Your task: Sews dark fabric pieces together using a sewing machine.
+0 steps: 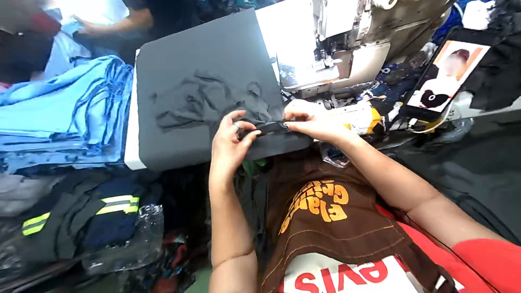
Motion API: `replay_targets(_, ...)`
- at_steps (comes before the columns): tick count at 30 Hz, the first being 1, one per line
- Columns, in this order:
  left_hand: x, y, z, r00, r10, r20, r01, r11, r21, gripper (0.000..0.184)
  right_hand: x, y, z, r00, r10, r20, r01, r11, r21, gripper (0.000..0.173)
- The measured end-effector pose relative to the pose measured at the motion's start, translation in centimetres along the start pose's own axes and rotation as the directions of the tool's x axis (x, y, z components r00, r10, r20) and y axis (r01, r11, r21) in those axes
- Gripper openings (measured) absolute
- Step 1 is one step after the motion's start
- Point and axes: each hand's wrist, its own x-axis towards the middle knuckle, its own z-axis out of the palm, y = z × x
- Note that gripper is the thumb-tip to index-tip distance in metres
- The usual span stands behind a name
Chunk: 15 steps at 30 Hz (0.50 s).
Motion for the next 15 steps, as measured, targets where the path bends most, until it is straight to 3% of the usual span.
replay_targets(3,2.1,-2.6,-0.7,0.996,-0.056,0.063,0.052,0.996,0.074,0.019,1.7,1.8,1.3,0.976,0.17,0.138,-0.173,0.985,0.009,0.015)
replay_targets(6,1.9,-2.6,-1.4,0.996,0.094,-0.005,-0.094,0.995,-0.039,0.016,1.8,1.8,1.4,0.961,0.206,0.183,-0.209,0.978,-0.002,0.016)
replay_targets(10,0.5,-0.1,-2.4,0.959,0.265,-0.096,-0.275,0.954,-0.118,0.014,0.9,0.1,0.7,0.988,0.144,0.05,-0.144,0.99,-0.009,0.014)
replay_targets(13,0.7,1.5,-3.1,0.936,0.319,-0.149,-0.336,0.935,-0.113,0.012,0.5,-1.2,0.2,0.996,0.059,-0.068,-0.061,0.998,-0.021,0.015)
replay_targets(15,0.4,2.4,-3.3,0.924,0.349,-0.157,-0.367,0.925,-0.102,0.012,0.2,-2.1,-0.2,0.99,0.084,-0.112,-0.087,0.996,-0.022,0.014)
